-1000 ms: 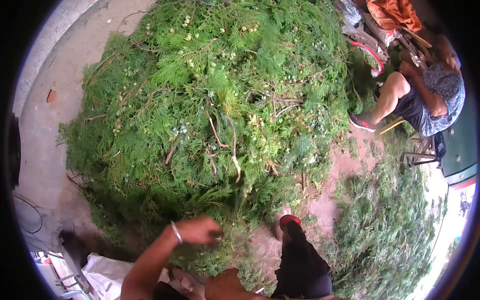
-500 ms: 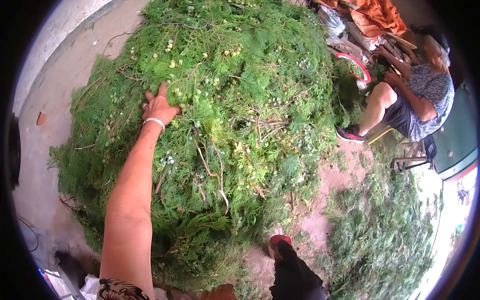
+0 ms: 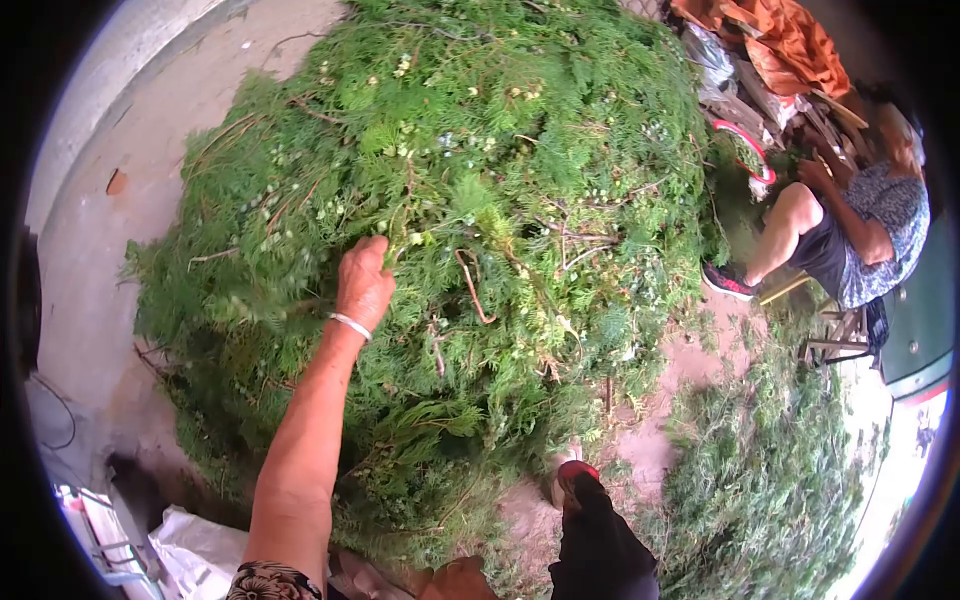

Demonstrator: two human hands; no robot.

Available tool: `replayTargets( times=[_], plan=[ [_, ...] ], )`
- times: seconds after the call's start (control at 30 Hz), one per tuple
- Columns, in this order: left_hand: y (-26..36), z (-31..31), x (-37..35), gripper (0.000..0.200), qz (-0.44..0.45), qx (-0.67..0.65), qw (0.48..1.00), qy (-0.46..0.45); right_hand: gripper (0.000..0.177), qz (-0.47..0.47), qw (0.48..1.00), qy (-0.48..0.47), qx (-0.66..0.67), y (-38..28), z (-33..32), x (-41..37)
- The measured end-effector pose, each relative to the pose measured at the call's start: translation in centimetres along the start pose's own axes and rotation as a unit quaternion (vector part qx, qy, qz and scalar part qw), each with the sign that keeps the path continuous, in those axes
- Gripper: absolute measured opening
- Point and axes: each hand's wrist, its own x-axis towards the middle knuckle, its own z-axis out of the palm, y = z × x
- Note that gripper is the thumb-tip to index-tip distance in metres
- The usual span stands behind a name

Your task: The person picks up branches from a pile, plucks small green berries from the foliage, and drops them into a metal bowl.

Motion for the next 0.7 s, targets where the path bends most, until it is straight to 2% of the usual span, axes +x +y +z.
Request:
replayTargets(
  times=[0.07,0.13,0.2,0.27,0.33,0.37,0.4,0.43,0.5,0.53,0.57,0.6,0.67,0.7],
  plan=[
    [1.5,-0.5,-1.2,0.024,0.008,0.062,0.998,0.003,0.052,-0.009,1.0,-0.005,-0.002,-0.2,-0.1,-0.1],
    [2.2,-0.5,-3.6,0.034,0.116,0.099,0.985,0.075,0.052,-0.012,1.0,-0.005,-0.002,-0.3,-0.4,0.0],
    [2.8,-1.0,-8.4,0.035,0.069,0.098,0.993,-0.009,0.053,-0.009,1.0,-0.029,-0.002,-0.3,-0.7,0.2],
    [1.3,-0.8,-13.6,0.031,0.082,0.104,0.988,-0.083,0.054,-0.007,0.998,-0.055,0.001,-0.5,-1.3,0.7],
    [0.5,-2.0,-18.3,0.027,-0.035,0.097,0.939,-0.329,0.057,0.043,0.986,-0.149,0.054,-0.7,-1.9,1.4],
    [0.7,-2.8,-19.8,0.031,-0.064,0.103,0.873,-0.473,0.057,0.041,0.986,-0.15,0.055,-0.7,-1.4,1.5],
    [1.1,-3.8,-20.4,0.036,-0.091,0.105,0.784,-0.604,0.058,0.066,0.985,-0.134,0.086,-0.7,-0.5,1.6],
    [2.0,-5.0,-19.7,0.036,-0.092,0.105,0.784,-0.605,0.059,0.09,0.982,-0.119,0.116,-0.6,0.0,1.6],
    [4.4,-7.1,-17.5,0.053,0.029,0.15,0.82,-0.551,0.059,0.06,0.987,-0.115,0.096,-0.4,0.4,1.5],
    [4.9,-6.8,-15.3,0.064,0.021,0.138,0.859,-0.492,0.059,0.029,0.99,-0.11,0.077,-0.5,0.6,1.5],
    [4.6,-5.6,-13.4,0.065,0.053,0.115,0.919,-0.374,0.059,0.03,0.99,-0.112,0.078,-0.6,0.6,1.6],
    [6.1,-5.8,-9.7,0.062,0.041,0.118,0.949,-0.289,0.058,0.033,0.991,-0.098,0.087,-0.6,0.6,1.6],
    [5.6,-2.9,-3.5,0.065,0.147,0.186,0.966,-0.101,0.057,0.042,0.991,-0.085,0.094,-0.6,0.7,1.6],
    [5.6,-1.7,-0.2,0.067,0.149,0.22,0.96,-0.091,0.053,0.016,0.997,-0.031,0.071,-0.5,1.0,1.5]
  ],
)
